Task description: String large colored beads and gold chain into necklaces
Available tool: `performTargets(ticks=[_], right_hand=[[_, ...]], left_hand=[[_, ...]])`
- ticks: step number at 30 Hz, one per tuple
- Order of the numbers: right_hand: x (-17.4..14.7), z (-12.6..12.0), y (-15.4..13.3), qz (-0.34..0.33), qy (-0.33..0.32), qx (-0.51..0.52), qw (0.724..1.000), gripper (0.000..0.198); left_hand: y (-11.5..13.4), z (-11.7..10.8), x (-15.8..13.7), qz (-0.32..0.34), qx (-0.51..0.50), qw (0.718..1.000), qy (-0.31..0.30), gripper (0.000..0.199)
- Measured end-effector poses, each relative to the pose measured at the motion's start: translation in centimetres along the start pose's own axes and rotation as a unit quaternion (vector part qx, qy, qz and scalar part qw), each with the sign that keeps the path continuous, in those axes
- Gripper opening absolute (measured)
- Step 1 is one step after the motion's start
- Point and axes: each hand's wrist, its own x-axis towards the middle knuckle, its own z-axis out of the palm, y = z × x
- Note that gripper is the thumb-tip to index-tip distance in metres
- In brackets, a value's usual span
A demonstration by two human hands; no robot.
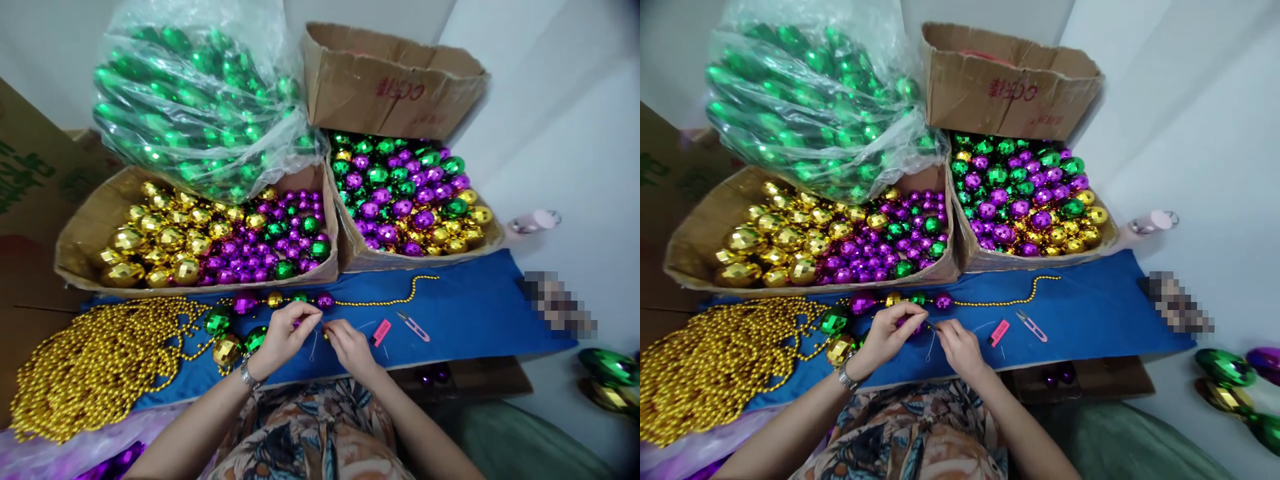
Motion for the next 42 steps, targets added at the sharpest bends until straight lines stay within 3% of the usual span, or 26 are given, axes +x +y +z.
performTargets(ticks=[3, 5, 8, 10, 13, 16, 20, 23, 25, 27, 30, 33, 35, 37, 39, 42], right_hand=[[-0.2, 0.0, 0.5, 0.004, 0.015, 0.025, 1.0, 0.028], [-0.4, -0.6, 0.6, 0.046, 0.026, 0.075, 0.996, 0.028], [-0.1, -2.0, -0.5, 0.119, 0.032, 0.175, 0.977, 0.027], [0.2, -3.0, -1.8, 0.132, 0.038, 0.225, 0.965, 0.027], [0.7, -4.7, -3.4, 0.127, 0.068, 0.292, 0.945, 0.025], [1.1, -7.4, -3.5, 0.128, 0.165, 0.35, 0.913, 0.022], [1.7, -12.4, -1.4, 0.121, 0.358, 0.372, 0.848, 0.018], [2.1, -15.3, 0.4, 0.126, 0.468, 0.355, 0.799, 0.019], [2.2, -15.9, 1.1, 0.131, 0.494, 0.355, 0.783, 0.021], [2.0, -15.6, 1.3, 0.144, 0.479, 0.358, 0.788, 0.022], [1.3, -14.1, 1.2, 0.163, 0.422, 0.344, 0.823, 0.023], [0.6, -12.6, 1.1, 0.181, 0.366, 0.296, 0.863, 0.026], [0.1, -11.9, 1.1, 0.195, 0.333, 0.259, 0.886, 0.027], [-0.3, -11.5, 1.1, 0.204, 0.299, 0.23, 0.903, 0.027], [-0.6, -11.2, 1.0, 0.21, 0.269, 0.203, 0.918, 0.027], [-1.1, -11.0, 1.0, 0.207, 0.238, 0.154, 0.937, 0.027]], left_hand=[[-0.2, 0.5, -0.4, -0.02, -0.025, 0.999, 0.013, 0.017], [-1.1, 1.3, -1.0, -0.012, -0.018, 1.0, -0.003, 0.021], [-2.8, 3.6, -1.8, 0.045, 0.048, 0.994, -0.084, 0.04], [-3.7, 5.5, -2.0, 0.092, 0.109, 0.98, -0.141, 0.048], [-4.8, 7.9, -1.6, 0.134, 0.205, 0.95, -0.194, 0.039], [-5.3, 8.6, -1.1, 0.127, 0.294, 0.915, -0.245, 0.027], [-6.1, 7.6, -1.1, 0.09, 0.376, 0.883, -0.265, 0.018], [-6.9, 6.6, -1.3, 0.063, 0.403, 0.878, -0.251, 0.017], [-7.0, 6.1, -1.2, 0.067, 0.398, 0.887, -0.224, 0.02], [-6.1, 5.2, -1.0, 0.095, 0.365, 0.906, -0.192, 0.027], [-3.2, 2.7, 0.3, 0.156, 0.282, 0.937, -0.134, 0.028], [-0.3, -1.2, 3.6, 0.183, 0.224, 0.957, -0.024, 0.02], [0.2, -4.0, 7.0, 0.157, 0.229, 0.96, 0.032, 0.019], [-0.7, -6.6, 10.9, 0.08, 0.277, 0.957, 0.035, 0.025], [-2.7, -8.7, 14.6, -0.011, 0.364, 0.931, -0.035, 0.028], [-6.1, -10.3, 18.7, -0.053, 0.415, 0.906, -0.06, 0.025]])
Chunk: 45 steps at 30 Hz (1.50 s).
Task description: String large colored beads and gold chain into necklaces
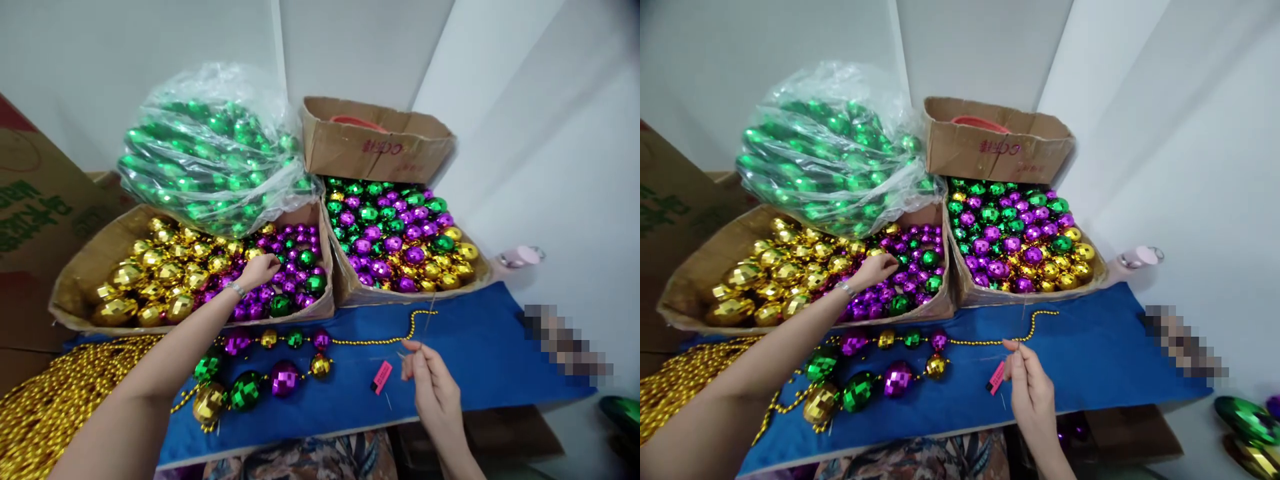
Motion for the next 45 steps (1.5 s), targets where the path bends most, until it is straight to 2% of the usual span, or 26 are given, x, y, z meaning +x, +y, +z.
performTargets(ticks=[3, 6, 9, 14, 17, 20, 23, 26, 27, 28, 30, 33, 35, 37, 39, 45], right_hand=[[-0.2, 0.0, 0.3, -0.031, -0.02, -0.04, 0.999, 0.027], [-0.2, 0.3, 0.4, -0.052, -0.027, -0.074, 0.996, 0.028], [-0.1, 0.7, 0.4, -0.081, -0.019, -0.104, 0.991, 0.027], [0.0, 1.5, 0.1, -0.101, -0.039, -0.083, 0.991, 0.026], [0.0, 2.4, -0.1, -0.112, -0.04, -0.07, 0.99, 0.025], [-0.3, 3.5, -0.5, -0.135, -0.065, -0.068, 0.986, 0.025], [-0.8, 4.4, -0.9, -0.152, -0.107, -0.079, 0.979, 0.026], [-1.0, 5.2, -1.1, -0.167, -0.13, -0.086, 0.973, 0.025], [-1.0, 5.5, -1.3, -0.176, -0.133, -0.085, 0.972, 0.025], [-0.9, 5.7, -1.4, -0.186, -0.135, -0.084, 0.97, 0.024], [-0.6, 6.2, -1.7, -0.208, -0.137, -0.083, 0.965, 0.023], [-0.2, 6.6, -2.3, -0.238, -0.132, -0.097, 0.957, 0.022], [0.0, 6.5, -2.4, -0.248, -0.129, -0.115, 0.953, 0.023], [0.1, 6.2, -2.4, -0.252, -0.13, -0.132, 0.95, 0.024], [0.0, 5.9, -2.3, -0.252, -0.135, -0.146, 0.947, 0.025], [-0.3, 5.4, -2.1, -0.255, -0.141, -0.184, 0.939, 0.027]], left_hand=[[-1.0, 2.0, 1.9, 0.003, 0.036, 0.999, -0.036, 0.023], [-0.2, 4.1, 2.1, 0.016, 0.068, 0.995, -0.071, 0.026], [0.2, 4.8, 2.3, 0.007, 0.092, 0.994, -0.059, 0.027], [-1.5, 3.1, 3.9, -0.023, 0.107, 0.994, -0.012, 0.037], [-2.2, 2.8, 4.6, -0.024, 0.092, 0.995, -0.036, 0.043], [-1.7, 3.1, 4.6, -0.019, 0.055, 0.996, -0.068, 0.043], [-0.3, 1.9, 3.2, -0.006, 0.007, 0.997, -0.073, 0.046], [1.7, -0.7, -0.6, 0.018, -0.105, 0.993, -0.053, 0.048], [2.5, -1.6, -2.3, 0.03, -0.218, 0.975, -0.031, 0.048], [3.2, -2.3, -4.0, 0.039, -0.334, 0.942, -0.02, 0.048], [4.6, -2.9, -7.6, 0.042, -0.497, 0.866, -0.031, 0.046], [5.9, -2.1, -11.6, 0.027, -0.645, 0.761, -0.06, 0.046], [6.3, -1.0, -13.2, 0.014, -0.697, 0.714, -0.072, 0.049], [6.5, 0.0, -13.9, 0.002, -0.722, 0.688, -0.072, 0.048], [6.6, 0.6, -14.2, -0.007, -0.734, 0.676, -0.067, 0.044], [6.8, 0.6, -14.5, -0.013, -0.745, 0.664, -0.061, 0.038]])
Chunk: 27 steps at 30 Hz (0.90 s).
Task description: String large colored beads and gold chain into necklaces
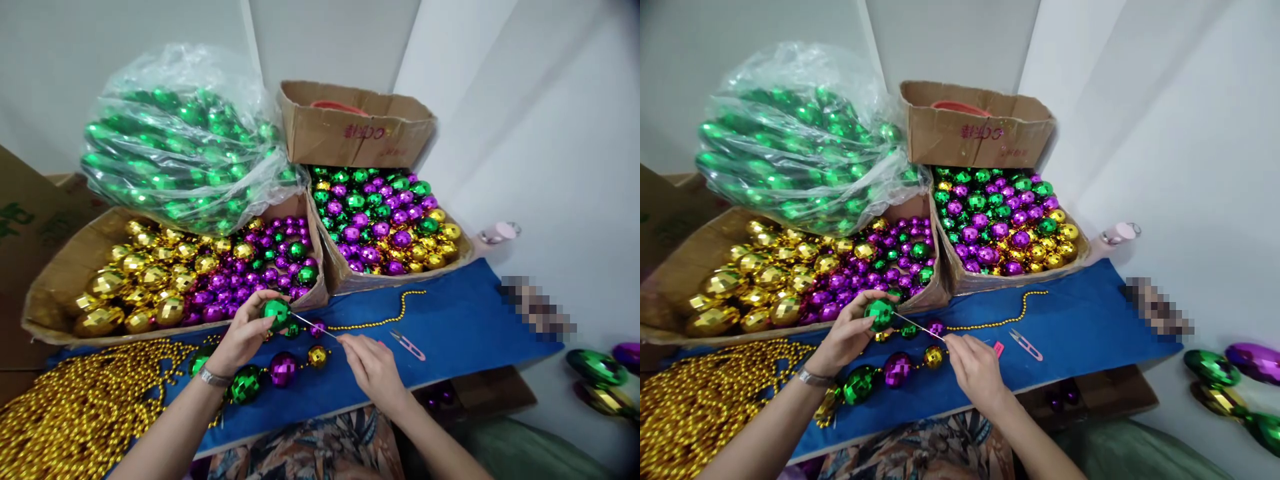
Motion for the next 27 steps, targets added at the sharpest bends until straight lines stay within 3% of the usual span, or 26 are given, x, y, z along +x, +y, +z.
performTargets(ticks=[11, 15, 19, 27], right_hand=[[-0.7, 0.0, 0.5, -0.015, -0.015, -0.065, 0.998, 0.026], [-0.8, 0.1, 0.5, -0.041, -0.001, -0.125, 0.991, 0.027], [-0.7, 0.7, 0.0, -0.061, -0.001, -0.151, 0.987, 0.026], [-1.6, 2.1, -0.5, 0.007, -0.032, 0.048, 0.998, 0.024]], left_hand=[[0.2, -0.1, -0.3, 0.017, 0.055, 0.998, -0.006, 0.042], [0.5, 0.3, -0.7, 0.032, 0.178, 0.984, 0.003, 0.047], [0.4, 1.3, -1.3, 0.039, 0.291, 0.955, -0.039, 0.056], [-2.8, 2.8, -1.7, 0.055, 0.144, 0.988, 0.014, 0.052]])
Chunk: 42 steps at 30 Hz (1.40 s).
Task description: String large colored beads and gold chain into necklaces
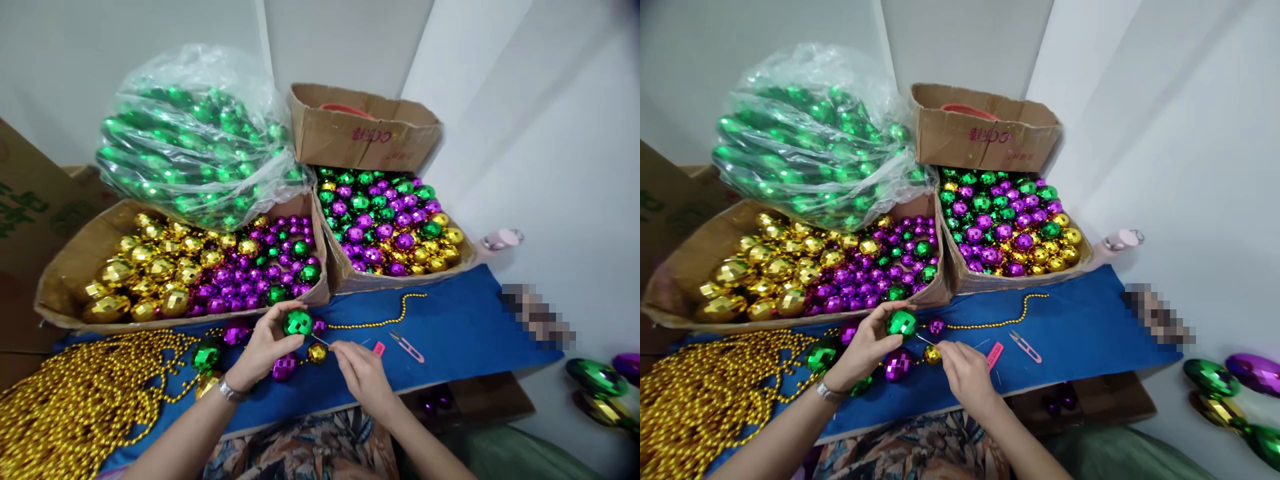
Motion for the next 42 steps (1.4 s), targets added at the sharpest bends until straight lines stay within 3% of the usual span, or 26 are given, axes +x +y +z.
performTargets(ticks=[7, 13, 18, 23, 30, 32, 34, 36, 38, 39, 42], right_hand=[[-0.3, 0.4, 0.3, -0.006, 0.009, -0.012, 1.0, 0.024], [-0.4, 0.5, 0.0, 0.035, -0.014, 0.067, 0.997, 0.024], [-0.7, 1.0, 0.4, 0.035, -0.017, 0.065, 0.997, 0.024], [-0.7, 1.4, 0.4, 0.053, -0.029, 0.104, 0.993, 0.022], [-0.9, 1.2, 0.3, 0.019, -0.023, 0.079, 0.996, 0.021], [-1.2, 0.9, 0.7, 0.018, -0.011, 0.064, 0.998, 0.019], [-1.5, 0.7, 1.1, 0.017, -0.009, 0.052, 0.998, 0.018], [-1.8, 0.6, 1.4, 0.016, -0.015, 0.046, 0.999, 0.019], [-2.0, 0.7, 1.5, 0.012, -0.02, 0.044, 0.999, 0.019], [-2.0, 0.8, 1.4, 0.011, -0.019, 0.043, 0.999, 0.019], [-2.0, 1.2, 1.4, 0.011, -0.019, 0.046, 0.999, 0.019]], left_hand=[[-0.7, 0.5, -0.9, 0.009, 0.027, 0.999, 0.025, 0.054], [-1.1, 0.8, -1.3, -0.023, -0.036, 0.998, 0.049, 0.057], [-1.1, 0.9, -1.6, -0.007, -0.033, 0.998, 0.046, 0.058], [-1.5, 0.9, -1.7, -0.031, -0.059, 0.997, 0.043, 0.058], [-1.2, 0.8, -3.3, -0.017, 0.029, 0.998, -0.045, 0.069], [-1.2, -1.0, -4.0, -0.012, 0.078, 0.997, -0.002, 0.054], [-1.6, -4.3, -4.9, -0.013, 0.157, 0.982, 0.107, 0.03], [-2.3, -8.5, -6.1, -0.019, 0.274, 0.935, 0.226, 0.023], [-3.4, -13.1, -7.4, -0.051, 0.409, 0.864, 0.289, 0.027], [-3.9, -15.1, -8.1, -0.084, 0.478, 0.819, 0.306, 0.029], [-5.8, -19.6, -9.9, -0.139, 0.537, 0.772, 0.311, 0.024]])
